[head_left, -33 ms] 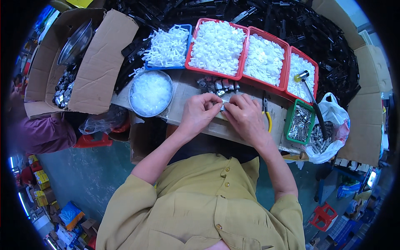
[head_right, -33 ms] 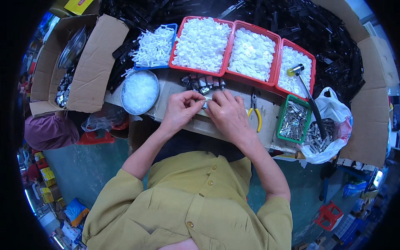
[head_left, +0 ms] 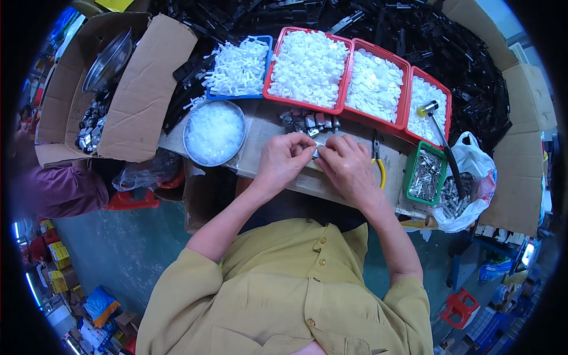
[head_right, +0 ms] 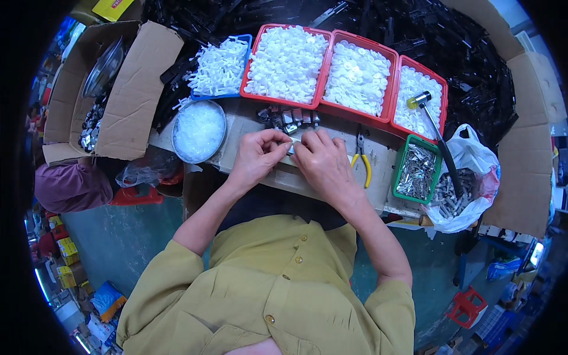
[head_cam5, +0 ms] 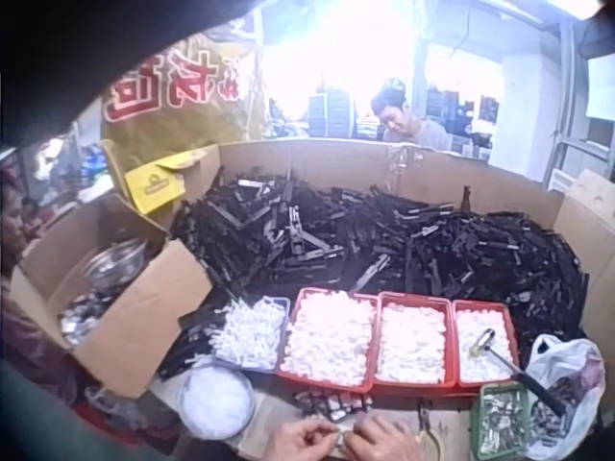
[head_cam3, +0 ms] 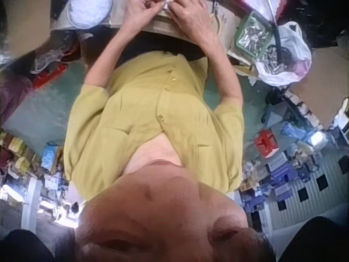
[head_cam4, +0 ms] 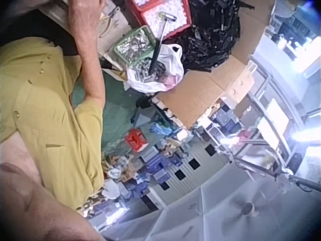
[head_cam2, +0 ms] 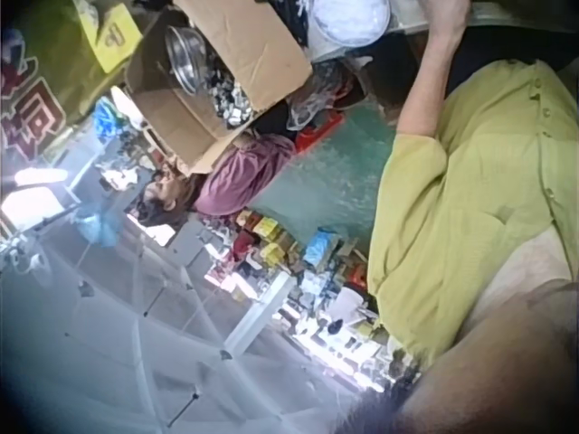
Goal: The person assembles small metal lock bodies by inserting white plastic components and metal pins into a wooden jig. They use pliers to manipulate the pins and a hammer to secure the parts. The process is repeated for multiple units, with finished items placed on the table.
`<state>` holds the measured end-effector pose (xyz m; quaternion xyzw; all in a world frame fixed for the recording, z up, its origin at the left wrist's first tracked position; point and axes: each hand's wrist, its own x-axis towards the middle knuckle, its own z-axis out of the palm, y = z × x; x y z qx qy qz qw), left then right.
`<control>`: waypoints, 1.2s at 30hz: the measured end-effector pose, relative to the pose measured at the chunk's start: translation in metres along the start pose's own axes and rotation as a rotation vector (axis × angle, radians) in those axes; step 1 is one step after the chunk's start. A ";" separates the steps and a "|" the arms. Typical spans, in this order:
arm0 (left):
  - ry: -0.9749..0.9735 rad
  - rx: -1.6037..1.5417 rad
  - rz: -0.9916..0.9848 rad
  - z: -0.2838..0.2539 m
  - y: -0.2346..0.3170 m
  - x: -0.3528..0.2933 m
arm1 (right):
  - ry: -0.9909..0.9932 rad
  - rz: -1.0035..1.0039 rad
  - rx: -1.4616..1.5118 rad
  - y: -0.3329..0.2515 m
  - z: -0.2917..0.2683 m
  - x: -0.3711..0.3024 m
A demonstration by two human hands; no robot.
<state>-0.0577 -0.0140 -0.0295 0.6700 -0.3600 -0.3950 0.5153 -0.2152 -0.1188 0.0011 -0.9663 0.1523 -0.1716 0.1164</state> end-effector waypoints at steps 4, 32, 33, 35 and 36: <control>0.002 0.084 0.048 -0.001 0.000 0.001 | 0.038 0.017 0.037 -0.003 -0.006 -0.008; -0.071 1.078 0.487 -0.030 0.081 0.108 | 0.257 0.757 0.001 0.089 -0.091 -0.116; -0.068 1.072 0.523 -0.030 0.081 0.107 | 0.279 0.749 0.006 0.089 -0.091 -0.117; -0.060 1.066 0.594 -0.029 0.080 0.104 | 0.308 0.751 0.020 0.090 -0.091 -0.119; -0.077 1.073 0.590 -0.029 0.079 0.105 | 0.315 0.759 0.029 0.090 -0.090 -0.121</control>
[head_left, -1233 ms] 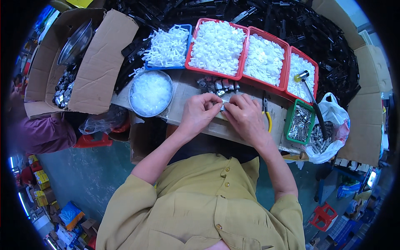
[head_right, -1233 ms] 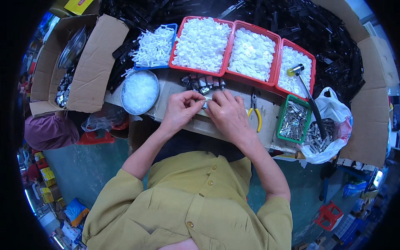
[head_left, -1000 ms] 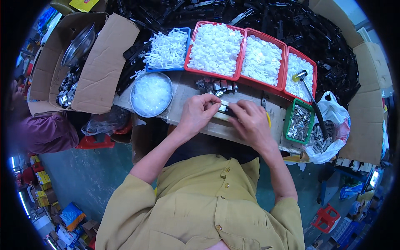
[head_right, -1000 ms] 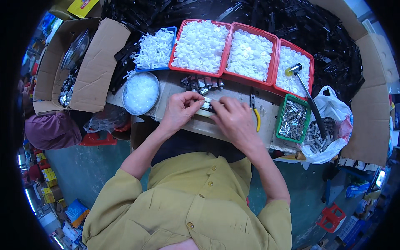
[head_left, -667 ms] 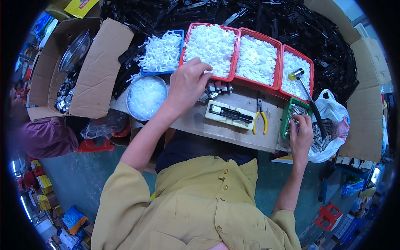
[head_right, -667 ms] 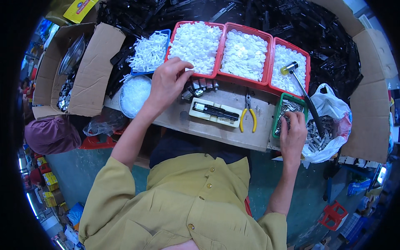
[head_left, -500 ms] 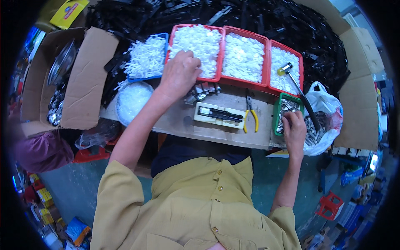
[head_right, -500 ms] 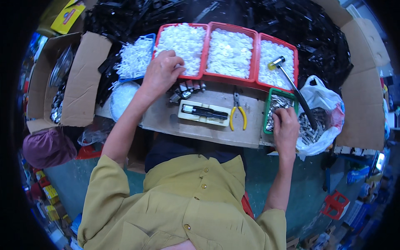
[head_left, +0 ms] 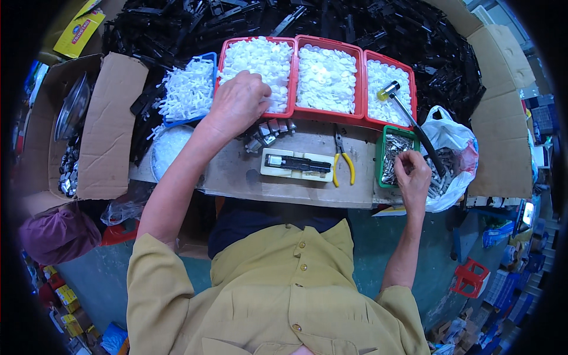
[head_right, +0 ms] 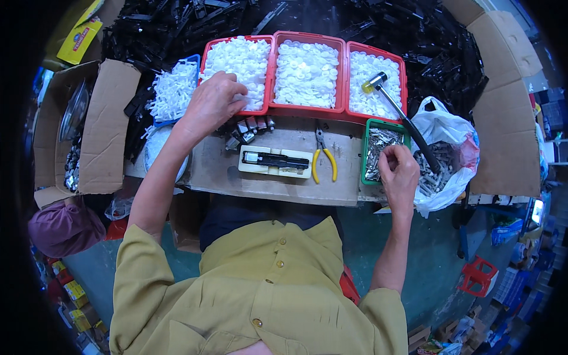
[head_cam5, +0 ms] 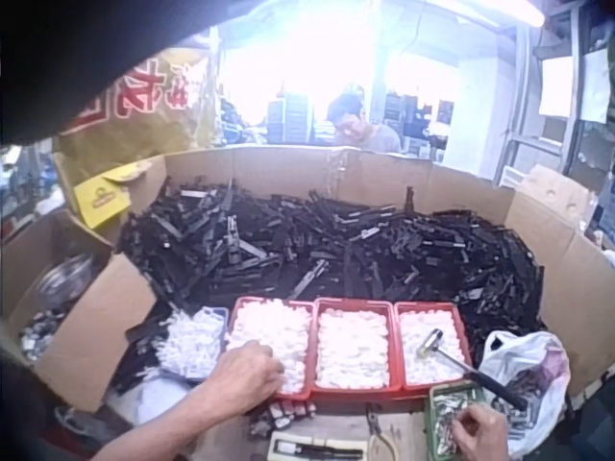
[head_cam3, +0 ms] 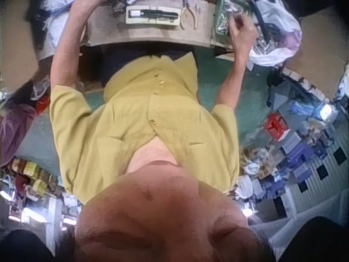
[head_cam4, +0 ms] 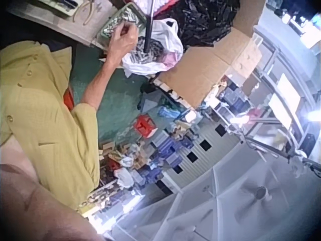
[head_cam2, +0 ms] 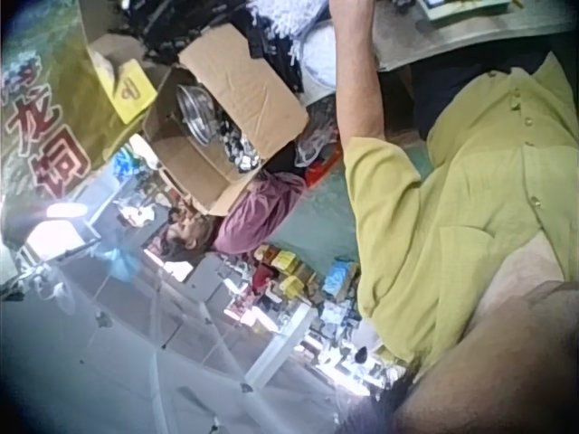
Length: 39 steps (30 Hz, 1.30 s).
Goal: The person assembles small metal lock bodies by inserting white plastic components and metal pins into a wooden jig. They use pliers to manipulate the pins and a hammer to secure the parts. The process is repeated for multiple units, with finished items placed on the table.
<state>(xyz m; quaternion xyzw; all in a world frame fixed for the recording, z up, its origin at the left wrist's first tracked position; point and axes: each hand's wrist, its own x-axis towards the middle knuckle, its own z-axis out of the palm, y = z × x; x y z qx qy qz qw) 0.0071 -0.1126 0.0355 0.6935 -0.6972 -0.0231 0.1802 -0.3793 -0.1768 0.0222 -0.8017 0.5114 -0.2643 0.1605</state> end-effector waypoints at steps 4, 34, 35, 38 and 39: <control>-0.035 0.009 -0.025 -0.001 0.004 0.004 | 0.020 0.029 0.080 -0.003 0.001 -0.005; -0.086 -2.210 -0.603 0.039 0.059 -0.077 | -0.151 -0.012 1.194 -0.143 0.081 -0.004; -0.101 -2.264 -0.617 0.042 0.063 -0.079 | -0.146 -0.026 1.174 -0.142 0.082 -0.006; -0.134 -2.298 -0.640 0.044 0.070 -0.081 | -0.129 -0.067 1.114 -0.138 0.083 -0.011; -0.140 -2.308 -0.651 0.044 0.072 -0.082 | -0.121 -0.079 1.094 -0.137 0.081 -0.013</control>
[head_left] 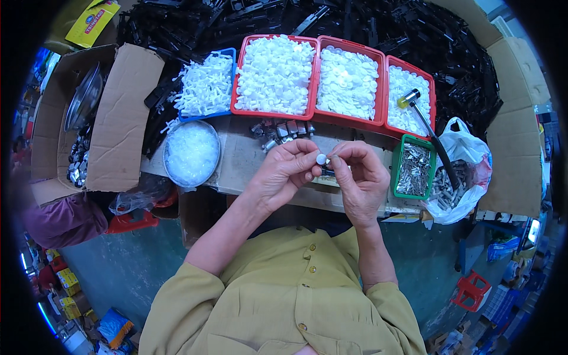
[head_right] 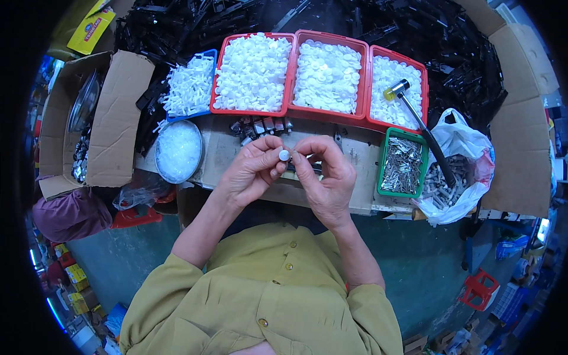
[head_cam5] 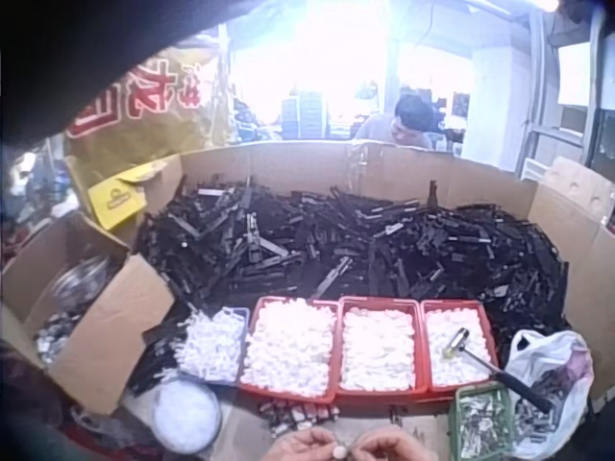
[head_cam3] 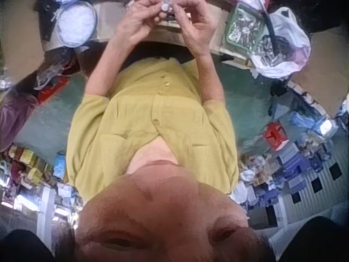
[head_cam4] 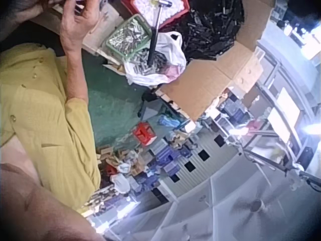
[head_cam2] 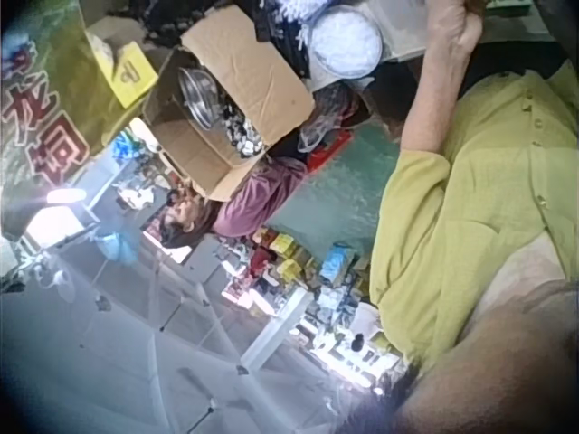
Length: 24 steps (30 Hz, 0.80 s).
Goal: The person assembles small metal lock bodies by inserting white plastic components and metal pins into a wooden jig. They use pliers to manipulate the pins and a hammer to secure the parts. The process is repeated for multiple units, with finished items placed on the table.
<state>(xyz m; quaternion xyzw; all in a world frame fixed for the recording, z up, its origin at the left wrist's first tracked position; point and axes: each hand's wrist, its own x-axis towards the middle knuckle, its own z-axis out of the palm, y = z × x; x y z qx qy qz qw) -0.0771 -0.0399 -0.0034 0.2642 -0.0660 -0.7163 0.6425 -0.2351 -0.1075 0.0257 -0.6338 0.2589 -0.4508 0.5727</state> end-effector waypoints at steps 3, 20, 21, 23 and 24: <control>0.005 0.020 0.003 0.001 -0.006 0.000 | 0.012 -0.053 -0.054 0.000 -0.004 -0.003; 0.064 0.007 0.018 0.001 -0.012 -0.009 | -0.044 -0.214 -0.386 -0.002 -0.006 0.000; 0.074 0.016 0.023 0.000 -0.012 -0.010 | -0.058 -0.217 -0.406 -0.004 -0.005 0.000; 0.074 0.002 0.038 -0.002 -0.013 -0.013 | -0.085 -0.234 -0.442 -0.003 -0.002 0.001; 0.075 -0.005 0.045 -0.002 -0.013 -0.014 | -0.097 -0.249 -0.458 0.000 0.000 0.000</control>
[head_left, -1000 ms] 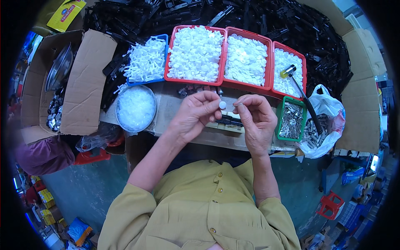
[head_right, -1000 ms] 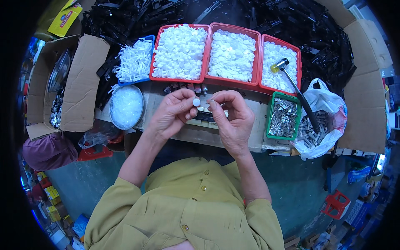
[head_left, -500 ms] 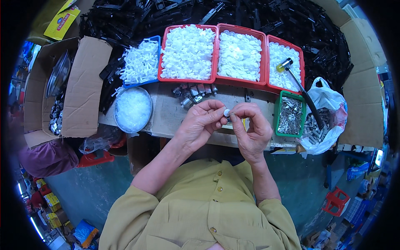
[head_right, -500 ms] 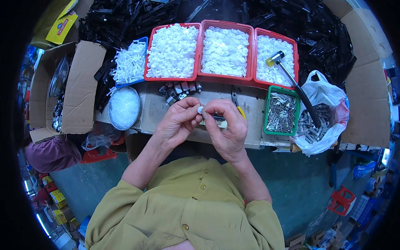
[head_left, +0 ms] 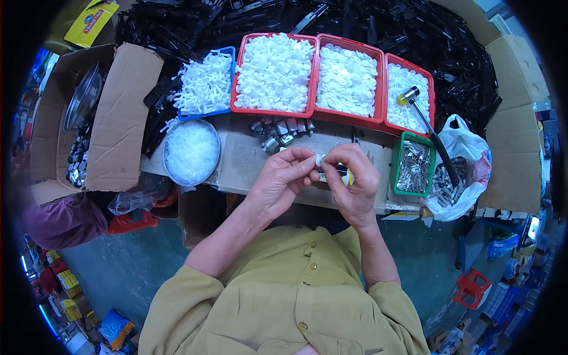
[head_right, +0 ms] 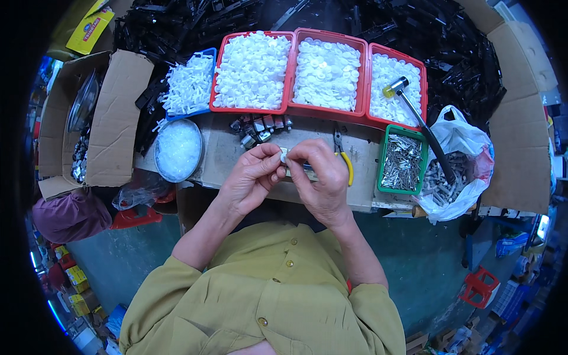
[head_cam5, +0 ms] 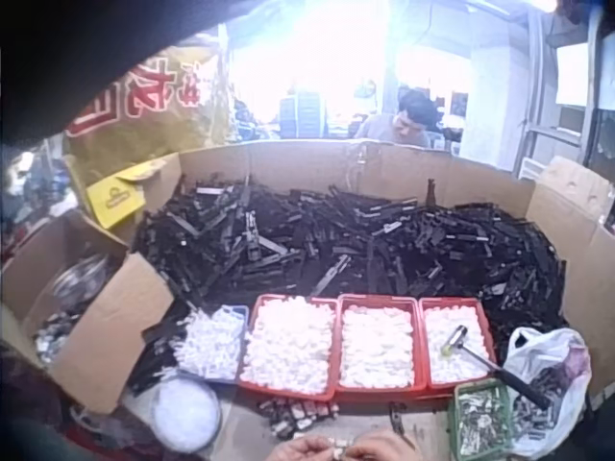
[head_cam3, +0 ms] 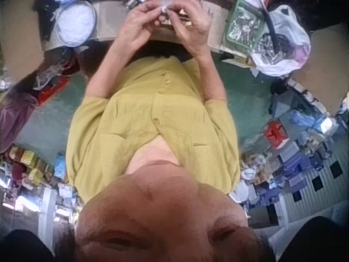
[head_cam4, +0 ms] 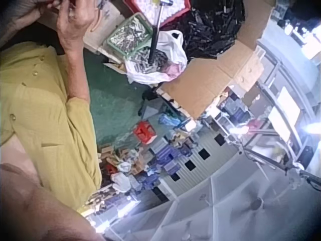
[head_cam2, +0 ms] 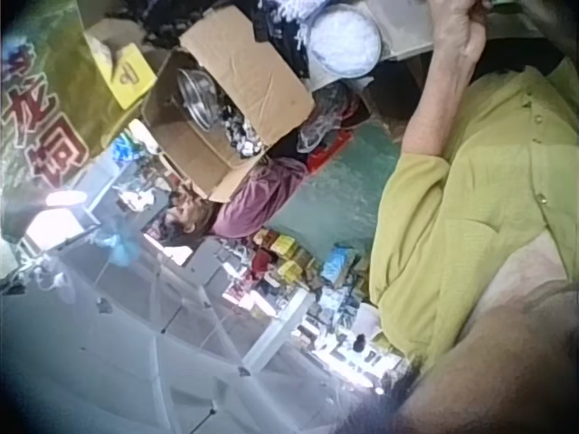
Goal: The person assembles small metal lock bodies by inserting white plastic components and metal pins into a wooden jig. They use pliers to manipulate the pins and a hammer to secure the parts. The process is repeated for multiple units, with finished items placed on the table.
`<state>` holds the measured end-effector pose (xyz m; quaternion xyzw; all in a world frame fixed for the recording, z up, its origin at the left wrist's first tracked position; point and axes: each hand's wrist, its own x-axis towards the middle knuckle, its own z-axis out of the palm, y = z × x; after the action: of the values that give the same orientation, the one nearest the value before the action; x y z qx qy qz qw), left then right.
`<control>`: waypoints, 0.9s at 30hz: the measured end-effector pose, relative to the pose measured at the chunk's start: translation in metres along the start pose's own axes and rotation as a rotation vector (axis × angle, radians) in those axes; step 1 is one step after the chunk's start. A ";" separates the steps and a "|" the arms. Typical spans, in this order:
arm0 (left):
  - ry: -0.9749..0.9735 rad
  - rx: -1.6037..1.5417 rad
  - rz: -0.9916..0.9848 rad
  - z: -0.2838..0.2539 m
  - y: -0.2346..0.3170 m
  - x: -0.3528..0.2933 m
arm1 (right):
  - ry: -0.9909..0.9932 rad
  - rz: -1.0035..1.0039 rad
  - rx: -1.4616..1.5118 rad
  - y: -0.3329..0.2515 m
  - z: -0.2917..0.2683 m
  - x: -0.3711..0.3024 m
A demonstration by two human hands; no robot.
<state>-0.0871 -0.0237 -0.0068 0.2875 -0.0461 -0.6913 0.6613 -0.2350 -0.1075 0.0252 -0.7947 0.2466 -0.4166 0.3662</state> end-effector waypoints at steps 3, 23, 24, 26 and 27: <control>0.010 -0.041 0.011 0.001 -0.001 -0.003 | -0.022 0.050 0.013 0.001 0.001 0.000; -0.121 0.620 0.294 0.011 0.000 -0.017 | -0.130 0.078 0.107 0.000 -0.017 -0.014; -0.130 0.655 0.302 0.010 0.001 -0.017 | -0.138 0.077 0.094 0.000 -0.016 -0.014; -0.116 0.686 0.356 0.011 0.000 -0.018 | -0.146 0.074 0.074 0.000 -0.014 -0.013; -0.108 0.701 0.383 0.010 0.000 -0.019 | -0.144 0.072 0.068 0.000 -0.012 -0.012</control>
<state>-0.0924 -0.0092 0.0081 0.4451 -0.3664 -0.5120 0.6368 -0.2514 -0.1033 0.0241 -0.8005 0.2337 -0.3530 0.4243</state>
